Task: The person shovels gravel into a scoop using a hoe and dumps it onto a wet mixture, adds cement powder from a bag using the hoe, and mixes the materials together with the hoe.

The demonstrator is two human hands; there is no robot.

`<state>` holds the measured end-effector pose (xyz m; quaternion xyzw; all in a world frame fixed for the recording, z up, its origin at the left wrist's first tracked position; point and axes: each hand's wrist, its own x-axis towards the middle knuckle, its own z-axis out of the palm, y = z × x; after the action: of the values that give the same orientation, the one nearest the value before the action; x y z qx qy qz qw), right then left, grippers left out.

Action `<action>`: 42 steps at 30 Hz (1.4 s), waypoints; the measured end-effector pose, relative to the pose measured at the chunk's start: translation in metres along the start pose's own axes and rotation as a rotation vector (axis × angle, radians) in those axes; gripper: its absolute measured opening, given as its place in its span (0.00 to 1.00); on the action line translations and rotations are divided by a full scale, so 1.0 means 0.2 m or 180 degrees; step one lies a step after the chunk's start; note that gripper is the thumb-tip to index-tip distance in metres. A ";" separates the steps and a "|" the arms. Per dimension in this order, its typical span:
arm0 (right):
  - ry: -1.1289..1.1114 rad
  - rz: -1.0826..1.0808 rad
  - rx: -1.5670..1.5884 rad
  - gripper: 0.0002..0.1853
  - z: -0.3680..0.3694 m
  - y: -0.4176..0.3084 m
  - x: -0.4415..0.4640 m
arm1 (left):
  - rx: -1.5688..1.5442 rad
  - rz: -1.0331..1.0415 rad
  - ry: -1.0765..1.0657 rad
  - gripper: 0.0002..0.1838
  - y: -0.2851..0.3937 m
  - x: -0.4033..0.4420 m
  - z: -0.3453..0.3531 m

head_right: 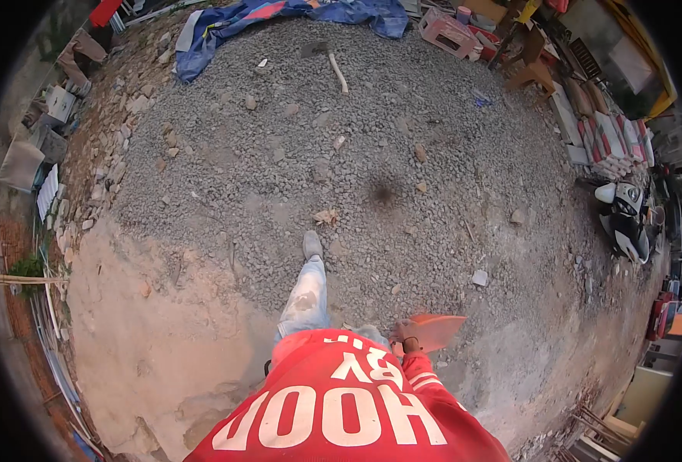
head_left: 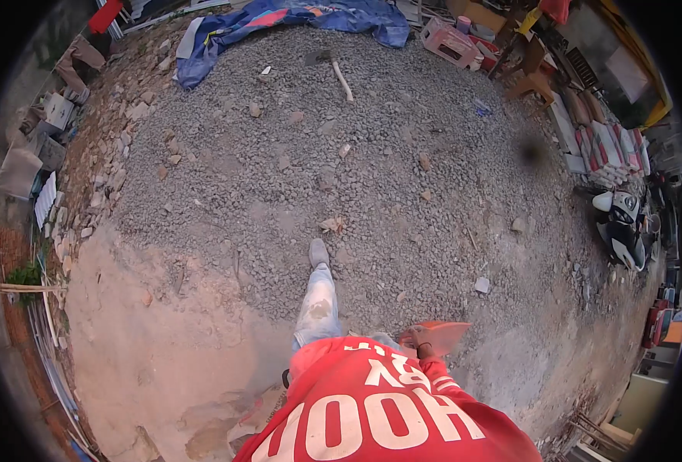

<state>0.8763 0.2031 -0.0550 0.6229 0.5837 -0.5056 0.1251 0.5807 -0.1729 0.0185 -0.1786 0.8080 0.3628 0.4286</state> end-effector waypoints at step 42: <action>-0.1328 0.0154 0.2309 0.04 -0.62 -5.92 5.59 | 0.0204 -0.3289 -0.0255 0.24 3.31 0.28 1.51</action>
<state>-0.2907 1.3082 -0.3516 0.5244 0.3152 -0.7906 0.0250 0.3219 0.4963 0.1484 -0.5270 0.6080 0.0854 0.5876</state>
